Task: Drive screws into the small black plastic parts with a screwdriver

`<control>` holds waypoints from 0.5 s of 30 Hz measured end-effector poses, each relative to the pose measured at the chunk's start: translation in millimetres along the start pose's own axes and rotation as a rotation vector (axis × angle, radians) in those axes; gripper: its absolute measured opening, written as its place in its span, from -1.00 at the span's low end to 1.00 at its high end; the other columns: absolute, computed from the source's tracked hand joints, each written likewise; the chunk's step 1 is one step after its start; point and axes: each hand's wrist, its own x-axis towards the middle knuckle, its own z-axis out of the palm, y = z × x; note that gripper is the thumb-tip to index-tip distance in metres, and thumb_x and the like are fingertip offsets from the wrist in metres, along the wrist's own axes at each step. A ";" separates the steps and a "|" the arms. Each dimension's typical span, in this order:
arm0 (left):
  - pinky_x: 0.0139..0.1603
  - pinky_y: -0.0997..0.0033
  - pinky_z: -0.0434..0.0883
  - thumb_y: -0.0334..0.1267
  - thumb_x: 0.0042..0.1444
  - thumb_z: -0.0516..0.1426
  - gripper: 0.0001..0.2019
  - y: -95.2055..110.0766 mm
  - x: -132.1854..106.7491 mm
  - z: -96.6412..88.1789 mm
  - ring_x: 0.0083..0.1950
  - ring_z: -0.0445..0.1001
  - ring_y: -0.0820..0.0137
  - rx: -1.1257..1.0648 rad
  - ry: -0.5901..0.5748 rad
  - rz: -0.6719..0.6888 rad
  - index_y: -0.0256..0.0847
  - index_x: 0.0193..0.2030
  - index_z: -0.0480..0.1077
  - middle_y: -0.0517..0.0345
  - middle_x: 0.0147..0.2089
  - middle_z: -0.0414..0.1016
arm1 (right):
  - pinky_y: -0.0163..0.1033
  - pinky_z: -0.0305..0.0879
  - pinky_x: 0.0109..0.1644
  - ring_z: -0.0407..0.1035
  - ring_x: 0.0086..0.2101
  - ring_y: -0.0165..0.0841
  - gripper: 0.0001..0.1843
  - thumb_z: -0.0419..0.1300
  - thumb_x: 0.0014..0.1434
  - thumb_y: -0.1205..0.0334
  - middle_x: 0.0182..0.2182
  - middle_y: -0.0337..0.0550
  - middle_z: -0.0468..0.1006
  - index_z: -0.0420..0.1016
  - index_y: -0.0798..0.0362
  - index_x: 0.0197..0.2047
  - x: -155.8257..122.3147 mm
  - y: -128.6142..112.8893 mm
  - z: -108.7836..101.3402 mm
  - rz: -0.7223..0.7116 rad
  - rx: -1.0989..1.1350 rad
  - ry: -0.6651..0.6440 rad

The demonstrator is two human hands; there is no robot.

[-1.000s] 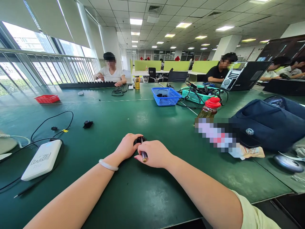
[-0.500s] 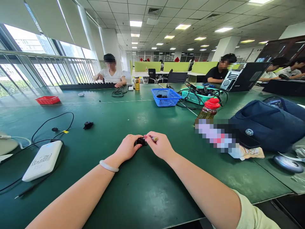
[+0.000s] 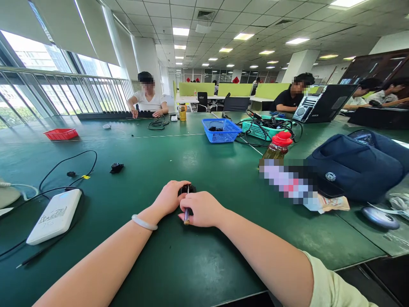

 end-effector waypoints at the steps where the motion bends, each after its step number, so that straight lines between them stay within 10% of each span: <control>1: 0.19 0.10 0.38 -0.33 0.15 0.09 -0.59 0.4 -0.2 -0.3 0.12 0.45 0.14 -0.002 0.003 -0.002 -0.15 0.15 0.47 -0.05 0.05 0.55 | -0.31 0.00 -0.39 0.23 -0.48 -0.45 -0.80 0.28 0.14 0.10 -0.41 -0.23 0.51 0.47 0.03 -0.40 0.5 -0.6 1.2 -0.013 -0.018 -0.042; 15: 0.16 0.07 0.39 -0.23 0.18 0.15 -0.63 -5.1 -0.1 1.8 0.07 0.48 0.13 0.008 -0.006 0.063 -0.10 0.14 0.45 -0.01 0.02 0.57 | -0.32 0.06 -0.43 0.09 -0.54 -0.46 -0.46 -0.05 0.30 -0.20 -0.61 -0.32 0.21 0.23 0.02 -0.55 -4.0 33.1 -16.3 0.322 0.552 0.503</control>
